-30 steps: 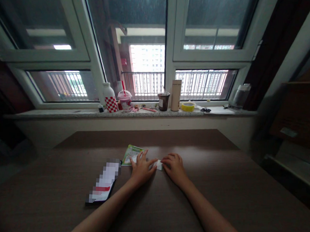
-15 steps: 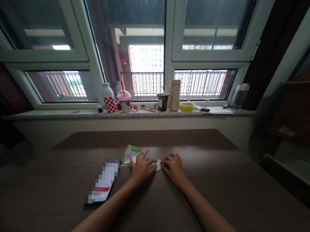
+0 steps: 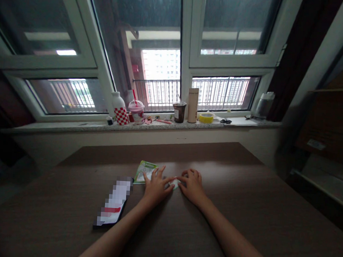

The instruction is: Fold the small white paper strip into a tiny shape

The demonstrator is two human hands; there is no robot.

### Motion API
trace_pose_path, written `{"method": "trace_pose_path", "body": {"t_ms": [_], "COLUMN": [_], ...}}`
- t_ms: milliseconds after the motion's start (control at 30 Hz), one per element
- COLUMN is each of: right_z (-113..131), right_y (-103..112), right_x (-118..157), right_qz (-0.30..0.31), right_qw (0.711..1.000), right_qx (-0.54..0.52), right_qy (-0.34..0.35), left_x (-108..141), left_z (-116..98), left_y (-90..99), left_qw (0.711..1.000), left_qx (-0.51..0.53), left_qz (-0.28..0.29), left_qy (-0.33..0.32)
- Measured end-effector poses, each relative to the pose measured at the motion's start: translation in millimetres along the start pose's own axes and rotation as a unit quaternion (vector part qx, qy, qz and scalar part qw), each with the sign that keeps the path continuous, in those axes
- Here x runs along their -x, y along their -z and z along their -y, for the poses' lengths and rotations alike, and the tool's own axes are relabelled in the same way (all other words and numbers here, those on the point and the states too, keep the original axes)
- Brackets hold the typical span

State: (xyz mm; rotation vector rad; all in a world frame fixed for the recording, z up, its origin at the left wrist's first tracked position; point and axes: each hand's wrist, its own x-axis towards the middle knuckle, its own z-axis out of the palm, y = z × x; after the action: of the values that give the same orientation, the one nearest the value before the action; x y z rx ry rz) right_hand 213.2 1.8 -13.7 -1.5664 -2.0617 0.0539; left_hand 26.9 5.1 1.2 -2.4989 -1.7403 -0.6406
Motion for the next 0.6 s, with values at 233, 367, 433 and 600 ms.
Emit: {"method": "trace_pose_path", "body": {"t_ms": [233,367,433,600], "right_z": [7,10,10,7], "right_y": [6,9,10,14], "right_x": [1,1,1,2], "right_qz": [0.006,-0.010,-0.015,-0.021], "right_qw": [0.999,0.998,0.997,0.997], "right_qx": [0.036,0.056,0.062,0.063], "right_qy": [-0.001,0.026,0.035,0.041], "left_x": [1,2,2,2], "left_z": [1,1,1,2], "left_y": [-0.3,0.4,0.2,-2.0], "left_qw": [1.000,1.000,0.999,1.000], "left_qx": [-0.016,-0.025,-0.027,-0.023], "left_qz": [-0.002,0.005,0.006,-0.007], "left_qy": [0.006,0.015,0.018,0.011]}}
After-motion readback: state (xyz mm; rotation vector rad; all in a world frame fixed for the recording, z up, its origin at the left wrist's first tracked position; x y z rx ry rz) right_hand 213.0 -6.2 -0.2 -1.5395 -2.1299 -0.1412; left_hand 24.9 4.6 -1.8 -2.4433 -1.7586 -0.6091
